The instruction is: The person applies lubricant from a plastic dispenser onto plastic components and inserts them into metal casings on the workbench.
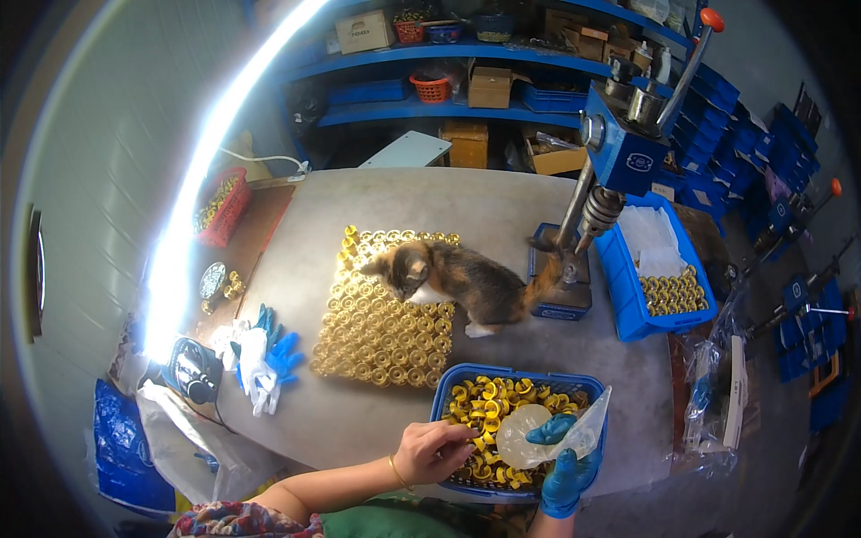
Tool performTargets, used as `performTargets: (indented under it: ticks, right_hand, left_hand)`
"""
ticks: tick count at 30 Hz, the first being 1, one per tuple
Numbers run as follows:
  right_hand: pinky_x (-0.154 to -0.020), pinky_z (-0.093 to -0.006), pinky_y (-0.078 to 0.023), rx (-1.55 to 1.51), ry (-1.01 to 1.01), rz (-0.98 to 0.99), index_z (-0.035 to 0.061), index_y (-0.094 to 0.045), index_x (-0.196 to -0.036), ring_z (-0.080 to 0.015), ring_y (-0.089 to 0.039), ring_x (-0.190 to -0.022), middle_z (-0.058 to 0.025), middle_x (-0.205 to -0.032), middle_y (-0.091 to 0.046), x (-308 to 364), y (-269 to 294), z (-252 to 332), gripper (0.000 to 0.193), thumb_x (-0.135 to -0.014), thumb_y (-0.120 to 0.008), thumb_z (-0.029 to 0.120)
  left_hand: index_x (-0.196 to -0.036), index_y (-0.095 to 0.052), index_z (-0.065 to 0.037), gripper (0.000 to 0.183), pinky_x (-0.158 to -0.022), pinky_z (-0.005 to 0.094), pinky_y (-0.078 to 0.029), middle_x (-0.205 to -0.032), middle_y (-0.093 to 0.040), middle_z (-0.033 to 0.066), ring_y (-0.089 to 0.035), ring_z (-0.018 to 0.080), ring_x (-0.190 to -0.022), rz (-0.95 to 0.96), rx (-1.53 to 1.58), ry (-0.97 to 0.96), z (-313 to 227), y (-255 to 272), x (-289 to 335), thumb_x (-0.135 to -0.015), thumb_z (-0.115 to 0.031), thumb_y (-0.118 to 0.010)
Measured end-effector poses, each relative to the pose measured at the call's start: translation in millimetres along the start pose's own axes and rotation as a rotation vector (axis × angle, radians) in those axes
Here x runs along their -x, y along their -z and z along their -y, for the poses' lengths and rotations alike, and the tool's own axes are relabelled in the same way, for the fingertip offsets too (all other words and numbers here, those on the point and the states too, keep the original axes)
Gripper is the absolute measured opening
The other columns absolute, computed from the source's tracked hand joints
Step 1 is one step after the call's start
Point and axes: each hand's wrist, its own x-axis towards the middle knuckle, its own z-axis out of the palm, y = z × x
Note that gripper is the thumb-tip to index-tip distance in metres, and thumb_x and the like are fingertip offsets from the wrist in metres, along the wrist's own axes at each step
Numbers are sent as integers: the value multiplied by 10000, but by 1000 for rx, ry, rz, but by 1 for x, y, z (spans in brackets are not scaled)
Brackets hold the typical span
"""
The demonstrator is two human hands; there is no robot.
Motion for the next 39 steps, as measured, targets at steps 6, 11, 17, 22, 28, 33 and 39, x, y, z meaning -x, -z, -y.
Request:
performTargets:
  ticks: [6, 11, 17, 22, 28, 33, 39]
  right_hand:
    - [-609, -294, -463, 12, -22, -46, -24, -453, -989, -191, -575, -631, -89, -780, -544, 2, -1, 1, 530, -769, -587, 439]
    - [-616, -302, -467, -21, -23, -29, -27, -455, -995, -194, -577, -638, -92, -791, -542, 2, -1, 2, 529, -767, -594, 429]
    - [-870, -377, -349, 262, -200, 54, -40, -410, -1131, -258, -434, -1020, -167, -1112, -446, 14, 15, 6, 450, -882, -368, 332]
    - [-619, -312, -474, 71, -63, -86, -23, -481, -930, -195, -576, -641, -98, -741, -565, 5, 0, 5, 538, -750, -598, 470]
    - [-610, -306, -470, 20, -52, -95, -26, -482, -927, -192, -573, -641, -99, -737, -564, 5, -2, 3, 528, -755, -597, 460]
    - [-608, -303, -468, -13, -31, -60, -27, -486, -926, -194, -571, -644, -101, -742, -564, 0, -6, 7, 523, -753, -602, 452]
    - [-610, -305, -469, -66, -59, -55, -29, -488, -931, -197, -569, -646, -104, -751, -562, 1, -8, 7, 523, -747, -613, 444]
  left_hand:
    - [-875, -582, -39, 187, -402, 223, -408, -608, -547, 37, -504, 110, -432, -7, -1, -9, -1, 1, -1, -697, -17, -634]
    - [-873, -582, -39, 182, -399, 222, -408, -609, -549, 38, -504, 107, -430, -8, 15, -6, -3, 0, -3, -700, -15, -632]
    - [-877, -580, -40, 179, -392, 220, -408, -625, -555, 40, -505, 100, -424, 0, 48, 26, -4, 1, -3, -707, -15, -631]
    - [-891, -577, -40, 188, -397, 224, -400, -615, -543, 34, -498, 106, -432, 1, 39, 13, -5, 3, -4, -710, -27, -631]
    - [-900, -580, -42, 200, -398, 225, -397, -616, -537, 35, -498, 110, -441, 19, 42, -2, -5, 4, -6, -707, -28, -633]
    - [-896, -577, -34, 212, -428, 238, -418, -620, -534, 39, -520, 128, -482, 40, 36, 27, -11, 6, -7, -694, -14, -637]
    - [-900, -573, -30, 219, -467, 249, -439, -616, -514, 45, -537, 146, -523, 83, 42, 60, -14, 8, -8, -692, -1, -636]
